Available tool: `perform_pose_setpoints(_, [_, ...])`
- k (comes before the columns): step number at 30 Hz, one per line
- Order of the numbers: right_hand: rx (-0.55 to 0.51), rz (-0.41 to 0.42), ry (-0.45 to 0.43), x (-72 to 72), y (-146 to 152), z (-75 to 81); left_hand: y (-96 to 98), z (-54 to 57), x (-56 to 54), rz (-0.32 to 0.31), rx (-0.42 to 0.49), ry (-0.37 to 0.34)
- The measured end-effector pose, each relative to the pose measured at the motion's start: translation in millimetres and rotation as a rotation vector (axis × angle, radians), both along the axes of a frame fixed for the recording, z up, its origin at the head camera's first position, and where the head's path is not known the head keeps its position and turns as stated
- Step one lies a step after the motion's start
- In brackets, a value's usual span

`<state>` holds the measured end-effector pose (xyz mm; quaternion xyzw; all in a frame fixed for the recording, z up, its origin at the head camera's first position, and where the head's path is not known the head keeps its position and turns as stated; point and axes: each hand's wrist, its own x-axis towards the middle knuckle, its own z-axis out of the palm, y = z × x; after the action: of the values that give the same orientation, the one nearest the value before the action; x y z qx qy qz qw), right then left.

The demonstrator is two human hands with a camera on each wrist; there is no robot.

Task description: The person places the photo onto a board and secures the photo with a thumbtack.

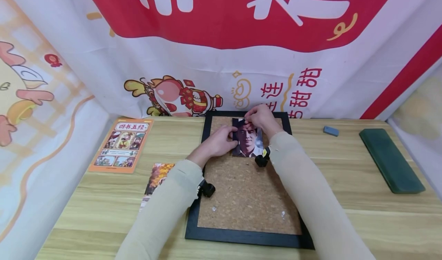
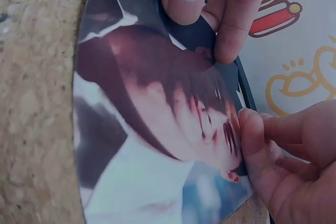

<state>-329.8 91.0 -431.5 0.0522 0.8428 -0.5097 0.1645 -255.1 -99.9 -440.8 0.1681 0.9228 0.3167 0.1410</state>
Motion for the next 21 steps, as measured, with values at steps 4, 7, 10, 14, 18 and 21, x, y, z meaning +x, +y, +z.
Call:
perform_pose_setpoints(4, [0.006, -0.010, -0.023, -2.6, -0.8, 0.9, 0.9, -1.3, -0.8, -0.003, -0.007, 0.003])
perform_pose_setpoints(7, [0.052, -0.006, -0.027, -4.3, -1.7, 1.8, 2.0, -4.4, -2.4, 0.003, -0.013, 0.001])
perform_pose_setpoints(10, [0.120, -0.008, -0.035, -6.3, -2.5, 2.8, 0.6, -13.8, -8.4, 0.000, -0.009, 0.005])
perform_pose_setpoints(14, [0.172, -0.001, -0.036, -7.4, -1.7, 3.5, -0.2, -20.7, -13.5, -0.004, -0.006, -0.005])
perform_pose_setpoints(18, [0.186, 0.020, -0.004, -5.1, -0.6, 2.6, -1.4, -25.6, -16.5, -0.011, -0.011, 0.006])
perform_pose_setpoints(21, [0.183, 0.023, 0.032, -2.7, -0.2, 0.3, -2.3, -27.3, -17.4, -0.014, -0.017, 0.015])
